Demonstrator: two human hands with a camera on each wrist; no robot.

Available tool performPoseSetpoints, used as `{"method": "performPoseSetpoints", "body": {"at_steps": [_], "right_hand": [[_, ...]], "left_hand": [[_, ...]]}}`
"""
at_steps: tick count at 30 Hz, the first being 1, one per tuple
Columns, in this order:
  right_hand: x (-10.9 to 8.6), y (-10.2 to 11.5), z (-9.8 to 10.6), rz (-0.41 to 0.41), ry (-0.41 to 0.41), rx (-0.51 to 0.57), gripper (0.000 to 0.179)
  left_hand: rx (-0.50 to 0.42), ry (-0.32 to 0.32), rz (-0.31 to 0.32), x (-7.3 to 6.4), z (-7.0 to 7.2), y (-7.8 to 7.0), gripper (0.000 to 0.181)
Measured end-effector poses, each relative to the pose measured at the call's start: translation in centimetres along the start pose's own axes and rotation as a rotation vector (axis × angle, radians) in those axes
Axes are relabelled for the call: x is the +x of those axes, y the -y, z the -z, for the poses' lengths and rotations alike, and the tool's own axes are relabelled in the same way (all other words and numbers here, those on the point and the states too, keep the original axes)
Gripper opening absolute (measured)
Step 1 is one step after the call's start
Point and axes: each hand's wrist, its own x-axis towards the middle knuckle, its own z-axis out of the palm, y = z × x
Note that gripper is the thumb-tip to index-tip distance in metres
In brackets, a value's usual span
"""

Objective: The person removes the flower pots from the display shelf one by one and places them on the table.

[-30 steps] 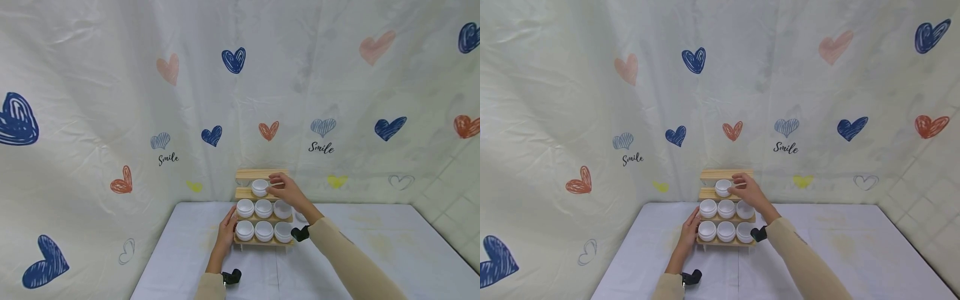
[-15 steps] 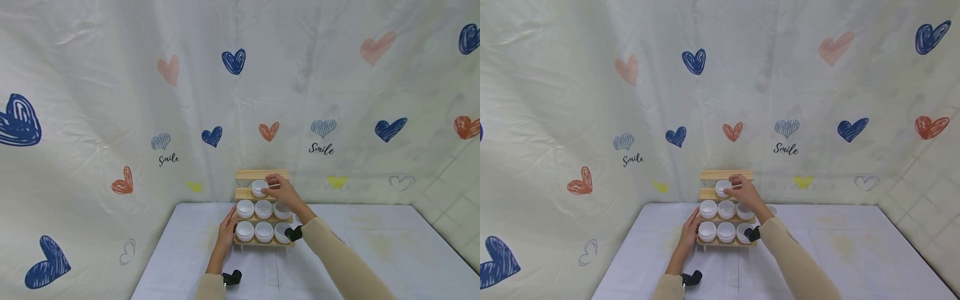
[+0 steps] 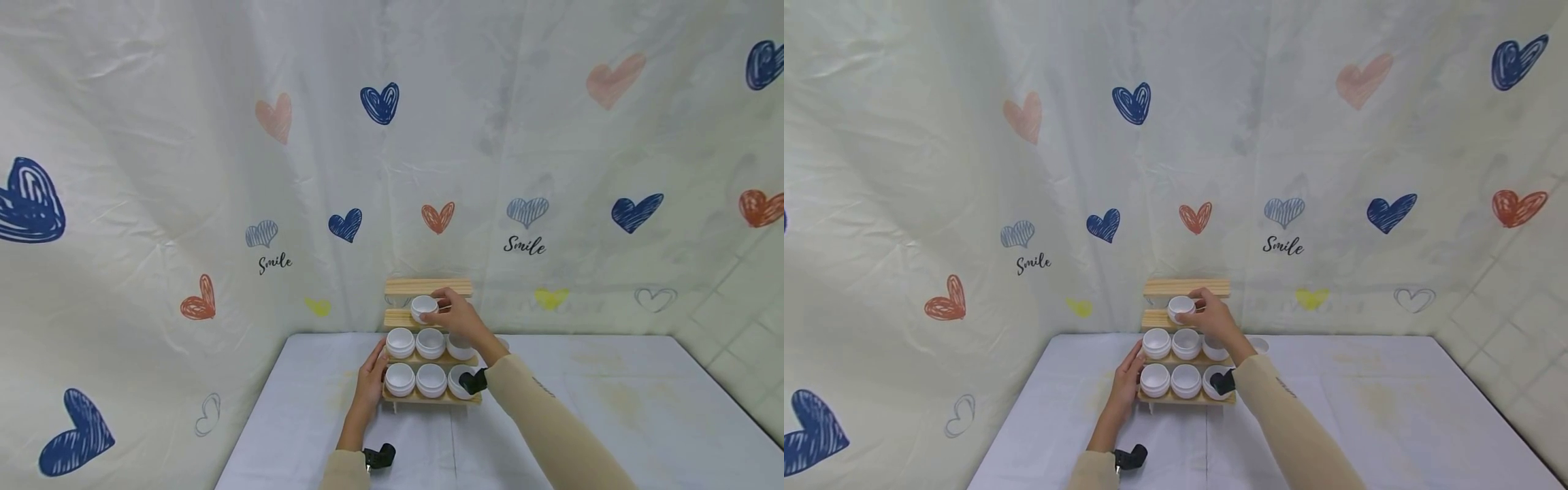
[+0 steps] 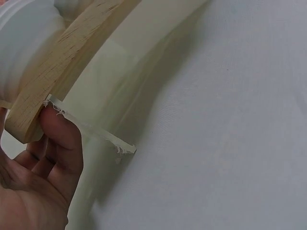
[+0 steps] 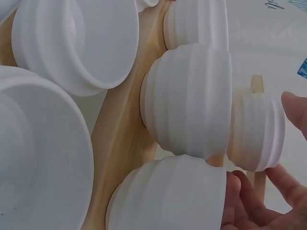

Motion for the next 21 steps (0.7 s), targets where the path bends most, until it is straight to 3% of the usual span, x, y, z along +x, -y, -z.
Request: {"method": "performPoseSetpoints", "body": {"at_steps": [14, 17, 21], "right_hand": [[0.1, 0.2, -0.5, -0.02, -0.045, -0.048, 0.055], [0.1, 0.1, -0.5, -0.015, -0.049, -0.055, 0.055], [0.1, 0.0, -0.5, -0.03, -0.054, -0.052, 0.055]], "left_hand": [[0.025, 0.004, -0.013, -0.1, 0.1, -0.1, 0.05], [0.021, -0.007, -0.006, 0.3, 0.0, 0.6, 0.051], [0.012, -0.029, -0.019, 1.1, -0.1, 2.5, 0.051]]}}
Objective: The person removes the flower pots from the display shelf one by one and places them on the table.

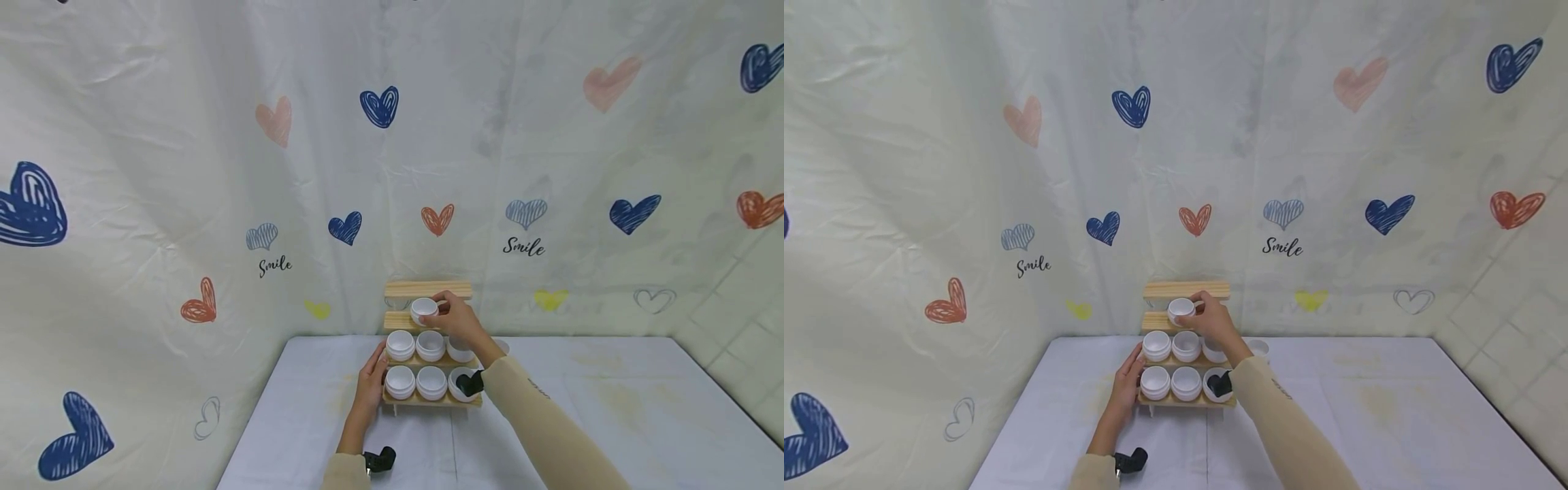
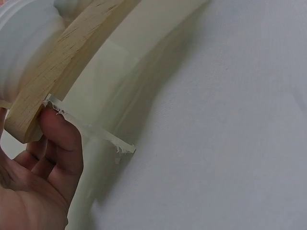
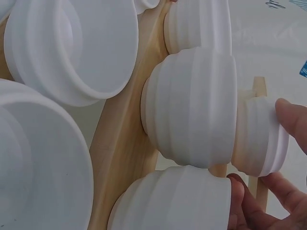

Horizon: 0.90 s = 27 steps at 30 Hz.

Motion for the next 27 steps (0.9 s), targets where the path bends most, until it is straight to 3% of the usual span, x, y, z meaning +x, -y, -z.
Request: {"method": "performPoseSetpoints", "body": {"at_steps": [4, 27], "right_hand": [[-0.16, -0.04, -0.14, -0.016, -0.011, 0.002, 0.055], [-0.73, -0.1, 0.19, -0.028, -0.008, 0.064, 0.053]], "left_hand": [[-0.02, -0.003, -0.013, 0.21, 0.01, 1.0, 0.05], [0.014, -0.017, -0.013, 0.27, 0.07, 0.93, 0.051]]}}
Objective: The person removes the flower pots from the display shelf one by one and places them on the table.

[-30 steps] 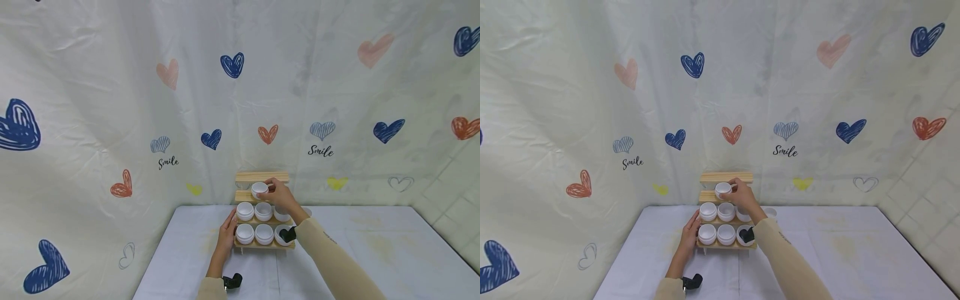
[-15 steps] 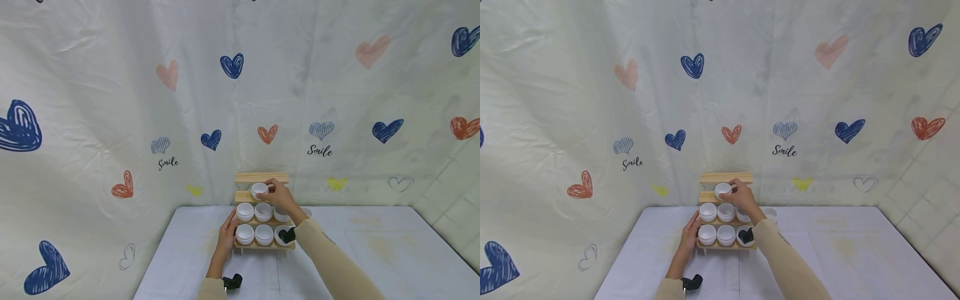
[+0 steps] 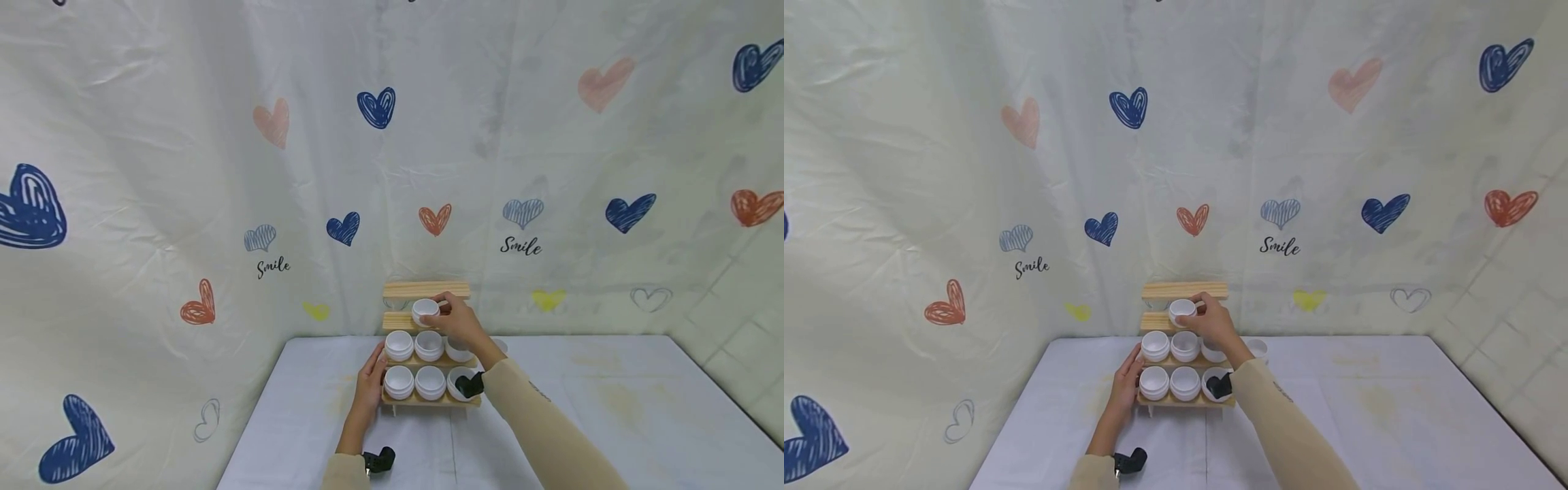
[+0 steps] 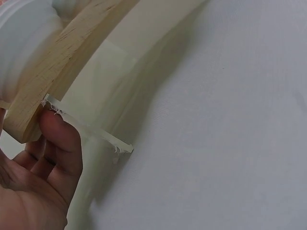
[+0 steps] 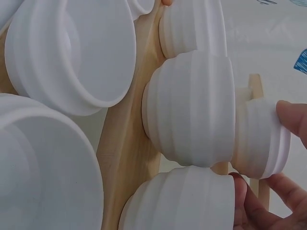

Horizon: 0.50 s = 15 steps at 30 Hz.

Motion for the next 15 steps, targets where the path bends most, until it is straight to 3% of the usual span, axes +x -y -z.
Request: {"method": "performPoseSetpoints", "body": {"at_steps": [5, 11, 15], "right_hand": [[0.0, 0.0, 0.2, 0.014, 0.002, 0.016, 0.054], [-0.2, -0.1, 0.3, 0.008, 0.005, 0.032, 0.055], [0.0, -0.3, 0.4, -0.004, 0.008, 0.038, 0.056]], "left_hand": [[-0.005, 0.01, 0.01, 0.1, 0.1, -0.3, 0.05], [-0.004, 0.049, 0.019, -1.1, 0.3, -2.7, 0.051], [0.001, 0.049, 0.008, -1.6, 0.3, -3.4, 0.052]]}}
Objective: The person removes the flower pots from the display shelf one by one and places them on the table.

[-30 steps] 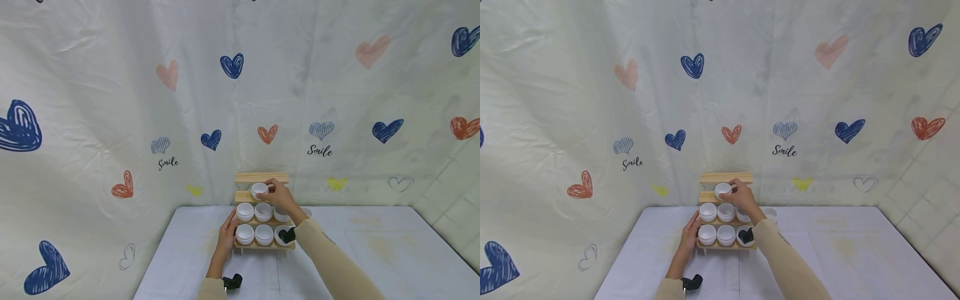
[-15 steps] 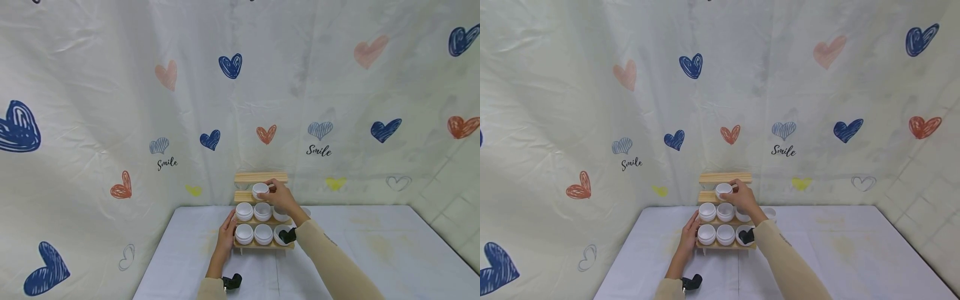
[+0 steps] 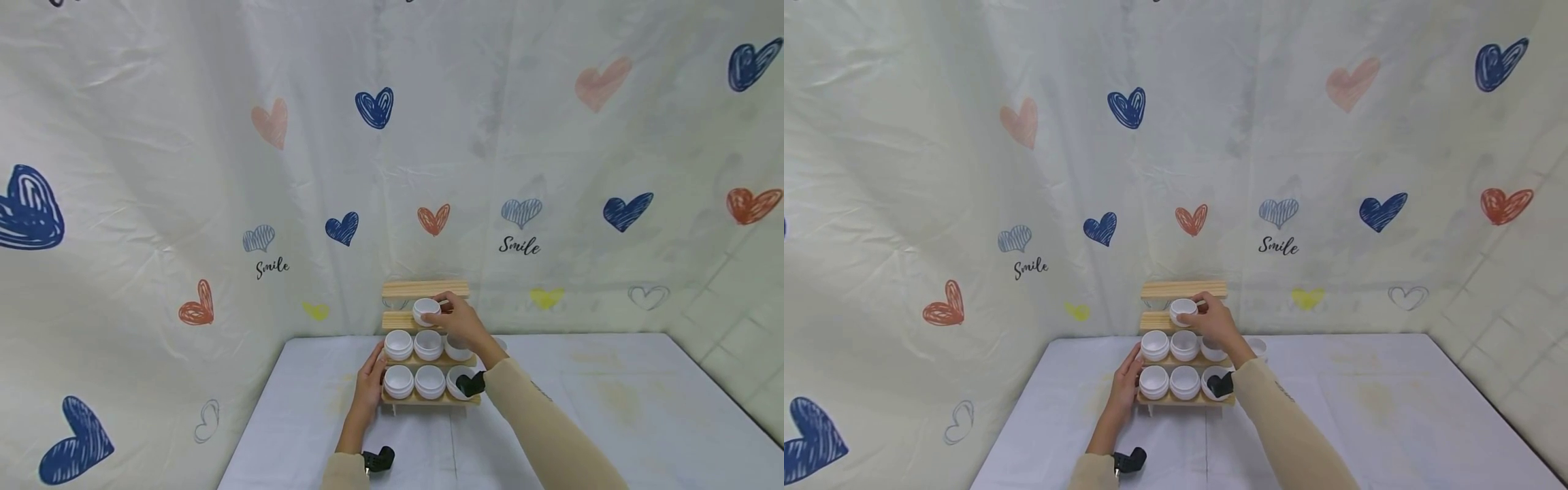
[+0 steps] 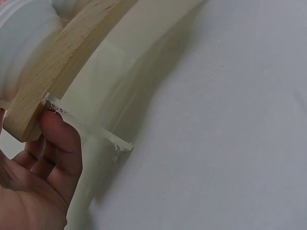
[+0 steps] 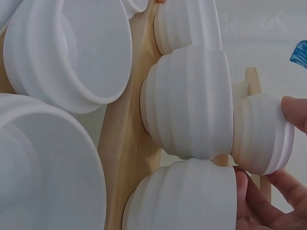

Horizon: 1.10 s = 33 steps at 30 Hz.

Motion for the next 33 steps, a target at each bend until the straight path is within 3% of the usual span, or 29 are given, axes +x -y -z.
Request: {"method": "performPoseSetpoints", "body": {"at_steps": [33], "right_hand": [[0.0, -1.3, 1.1, 0.051, 0.019, 0.143, 0.058]], "left_hand": [[-0.009, -0.007, 0.028, -0.3, -0.1, -0.2, 0.051]]}}
